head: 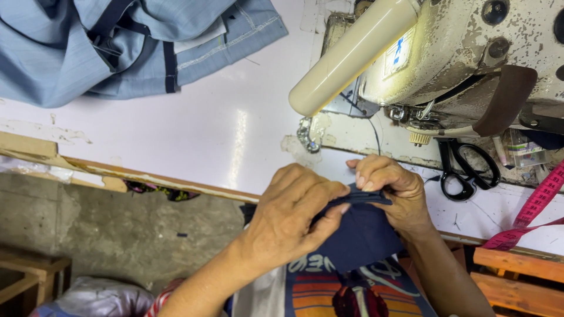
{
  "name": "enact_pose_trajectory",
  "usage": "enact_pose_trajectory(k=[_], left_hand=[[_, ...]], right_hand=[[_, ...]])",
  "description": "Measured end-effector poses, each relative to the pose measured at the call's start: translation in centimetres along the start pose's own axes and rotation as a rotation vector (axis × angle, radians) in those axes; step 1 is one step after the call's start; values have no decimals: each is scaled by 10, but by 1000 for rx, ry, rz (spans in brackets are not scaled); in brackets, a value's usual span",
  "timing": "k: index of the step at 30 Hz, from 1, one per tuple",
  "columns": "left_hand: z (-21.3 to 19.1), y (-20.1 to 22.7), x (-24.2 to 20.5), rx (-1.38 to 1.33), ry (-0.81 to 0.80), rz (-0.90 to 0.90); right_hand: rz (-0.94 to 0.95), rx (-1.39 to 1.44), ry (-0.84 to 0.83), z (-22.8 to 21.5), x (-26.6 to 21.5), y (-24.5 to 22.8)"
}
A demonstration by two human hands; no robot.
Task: The person uses scissors to trim a dark blue fabric piece on a sewing table, then folds and measures it with a pink measuring tape. The person continues to trim small sections of the fabric and adjusts its position on the table.
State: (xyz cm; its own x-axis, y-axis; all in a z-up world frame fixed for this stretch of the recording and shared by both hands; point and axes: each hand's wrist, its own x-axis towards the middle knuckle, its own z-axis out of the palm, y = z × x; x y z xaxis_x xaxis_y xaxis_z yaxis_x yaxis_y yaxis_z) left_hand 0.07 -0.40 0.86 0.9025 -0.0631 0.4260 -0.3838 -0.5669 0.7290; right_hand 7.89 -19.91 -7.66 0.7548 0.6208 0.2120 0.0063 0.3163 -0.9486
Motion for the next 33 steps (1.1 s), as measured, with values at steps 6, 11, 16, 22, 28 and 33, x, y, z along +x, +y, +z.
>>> enact_pose_trajectory(k=[6, 11, 16, 22, 28, 33], left_hand=[[0, 0, 4, 98, 6, 35], [-3, -7, -1, 59, 11, -78], [-12, -28, -6, -80, 96, -370], [-12, -67, -31, -297, 225, -739], [-17, -72, -45, -342, 418, -698], [-4, -75, -57, -441, 525, -733]], right_hand=[[-25, -168, -40, 5, 5, -8], [0, -522, 48, 3, -8, -23], [232, -725, 12, -4, -27, -43], [146, -825, -217, 2, -25, -44], [-35, -1029, -168, -4, -28, -53], [266, -912, 102, -13, -49, -32]])
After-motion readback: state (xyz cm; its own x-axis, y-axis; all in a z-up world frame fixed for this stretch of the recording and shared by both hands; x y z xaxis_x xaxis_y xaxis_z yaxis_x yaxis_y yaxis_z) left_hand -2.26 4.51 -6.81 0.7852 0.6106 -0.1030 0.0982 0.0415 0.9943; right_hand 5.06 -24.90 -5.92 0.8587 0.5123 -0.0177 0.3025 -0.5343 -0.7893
